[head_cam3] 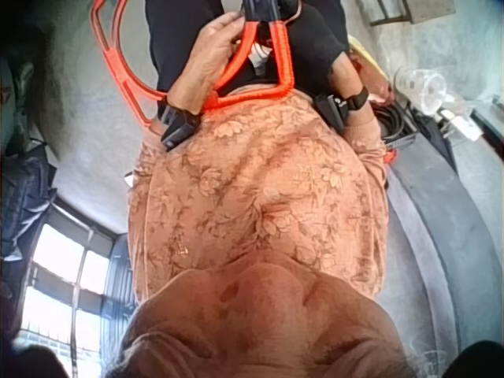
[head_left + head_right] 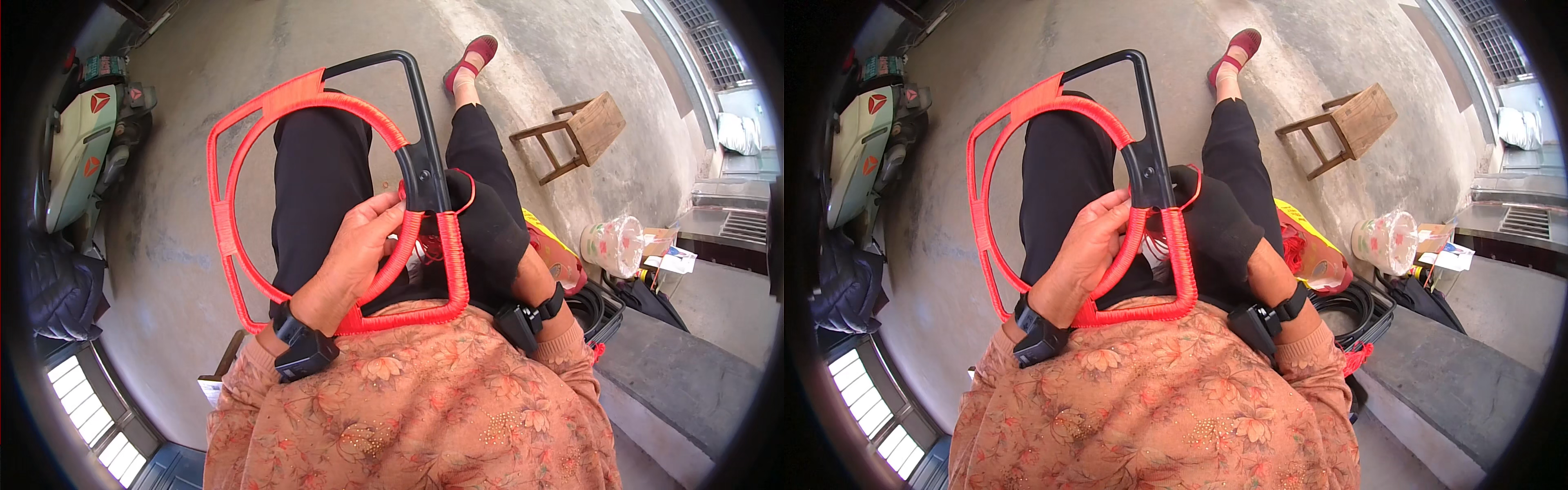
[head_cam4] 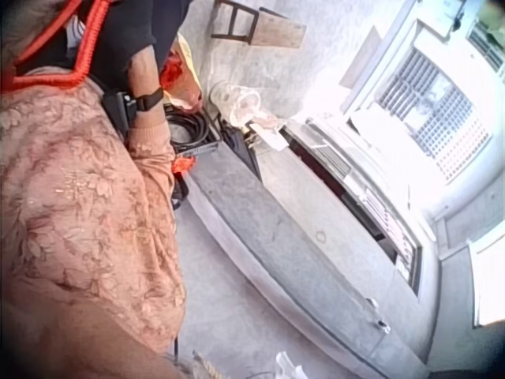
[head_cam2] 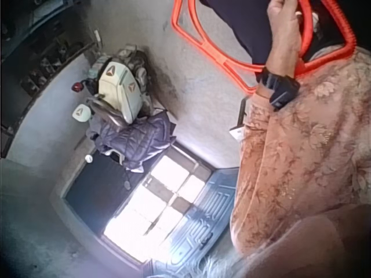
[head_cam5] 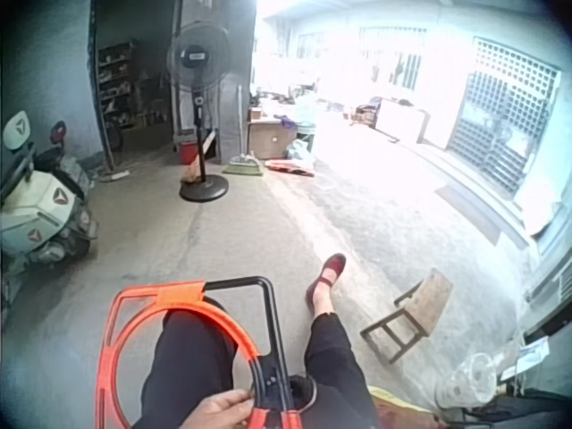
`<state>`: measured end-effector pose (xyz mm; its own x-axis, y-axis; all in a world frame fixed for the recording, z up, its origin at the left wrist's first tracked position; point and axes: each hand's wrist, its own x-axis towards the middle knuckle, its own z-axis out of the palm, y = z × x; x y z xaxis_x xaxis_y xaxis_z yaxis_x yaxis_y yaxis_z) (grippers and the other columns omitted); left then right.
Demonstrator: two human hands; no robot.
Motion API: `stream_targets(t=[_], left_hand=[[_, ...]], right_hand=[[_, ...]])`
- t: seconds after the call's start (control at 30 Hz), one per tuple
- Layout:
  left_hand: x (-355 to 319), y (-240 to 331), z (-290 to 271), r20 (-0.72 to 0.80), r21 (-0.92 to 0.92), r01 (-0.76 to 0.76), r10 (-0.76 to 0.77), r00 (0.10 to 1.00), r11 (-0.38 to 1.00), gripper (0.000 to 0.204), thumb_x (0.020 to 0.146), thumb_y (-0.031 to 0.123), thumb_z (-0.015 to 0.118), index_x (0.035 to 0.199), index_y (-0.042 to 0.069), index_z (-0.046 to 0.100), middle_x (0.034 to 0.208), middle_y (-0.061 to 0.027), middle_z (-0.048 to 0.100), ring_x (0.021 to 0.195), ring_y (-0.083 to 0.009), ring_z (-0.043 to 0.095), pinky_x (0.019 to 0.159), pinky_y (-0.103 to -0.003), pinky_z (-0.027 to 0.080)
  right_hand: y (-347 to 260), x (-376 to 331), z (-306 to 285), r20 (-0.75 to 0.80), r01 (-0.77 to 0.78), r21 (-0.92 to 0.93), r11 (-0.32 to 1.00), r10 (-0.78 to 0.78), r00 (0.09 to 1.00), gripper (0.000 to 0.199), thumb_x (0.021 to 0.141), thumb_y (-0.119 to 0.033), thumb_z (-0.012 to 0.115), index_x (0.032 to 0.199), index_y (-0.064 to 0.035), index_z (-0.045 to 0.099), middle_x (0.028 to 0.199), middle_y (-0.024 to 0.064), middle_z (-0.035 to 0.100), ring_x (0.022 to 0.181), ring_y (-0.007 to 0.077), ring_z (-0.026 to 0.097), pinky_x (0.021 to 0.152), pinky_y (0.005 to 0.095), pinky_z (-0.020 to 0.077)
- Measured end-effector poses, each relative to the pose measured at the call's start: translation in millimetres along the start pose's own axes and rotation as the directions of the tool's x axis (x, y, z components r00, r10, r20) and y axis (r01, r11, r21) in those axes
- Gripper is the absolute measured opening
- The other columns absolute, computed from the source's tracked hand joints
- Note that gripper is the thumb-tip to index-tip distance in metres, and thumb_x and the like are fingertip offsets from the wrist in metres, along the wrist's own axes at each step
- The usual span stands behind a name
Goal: Wrapping red plastic rattan material around a black furniture frame for assembly.
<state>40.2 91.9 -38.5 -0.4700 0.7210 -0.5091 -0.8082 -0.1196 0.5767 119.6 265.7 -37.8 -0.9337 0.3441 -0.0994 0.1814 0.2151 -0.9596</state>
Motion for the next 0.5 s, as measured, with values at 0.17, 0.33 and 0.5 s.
stream_targets(t=[0.17,0.33,0.5], left_hand=[[1,-7,1,-0.084,0.019,-0.206,0.207,0.975,0.978,0.012,0.094,0.011,0.054,0.103,0.004,0.058,0.091,-0.0021,0.063,0.077,-0.0078,0.059,0.068,-0.023,0.05],[-2,-8,6,-0.132,0.322,-0.496,0.557,0.82,0.806,0.009,0.095,0.009,0.052,0.101,0.005,0.057,0.084,-0.0009,0.059,0.072,-0.0065,0.055,0.066,-0.022,0.047],[-14,-2,15,0.054,0.382,-0.576,0.605,0.795,0.723,0.01,0.091,0.005,0.056,0.1,0.001,0.057,0.091,-0.0018,0.06,0.081,-0.0073,0.055,0.075,-0.024,0.045]], right_hand=[[13,3,1,-0.135,0.099,-0.052,0.994,-0.105,0.985,0.031,0.08,-0.004,0.068,0.109,-0.0004,0.058,0.099,0.0105,0.064,0.091,0.0145,0.062,0.075,0.0276,0.0505],[2,13,-2,-0.214,0.246,0.046,0.968,-0.231,0.949,0.034,0.076,-0.002,0.068,0.109,-0.0036,0.06,0.106,0.012,0.063,0.101,0.0212,0.061,0.081,0.0326,0.0508],[-39,4,23,0.092,0.493,-0.417,0.764,-0.504,0.859,0.043,0.068,-0.004,0.07,0.11,-0.0064,0.061,0.108,0.0102,0.062,0.106,0.0293,0.057,0.085,0.0387,0.0492]])
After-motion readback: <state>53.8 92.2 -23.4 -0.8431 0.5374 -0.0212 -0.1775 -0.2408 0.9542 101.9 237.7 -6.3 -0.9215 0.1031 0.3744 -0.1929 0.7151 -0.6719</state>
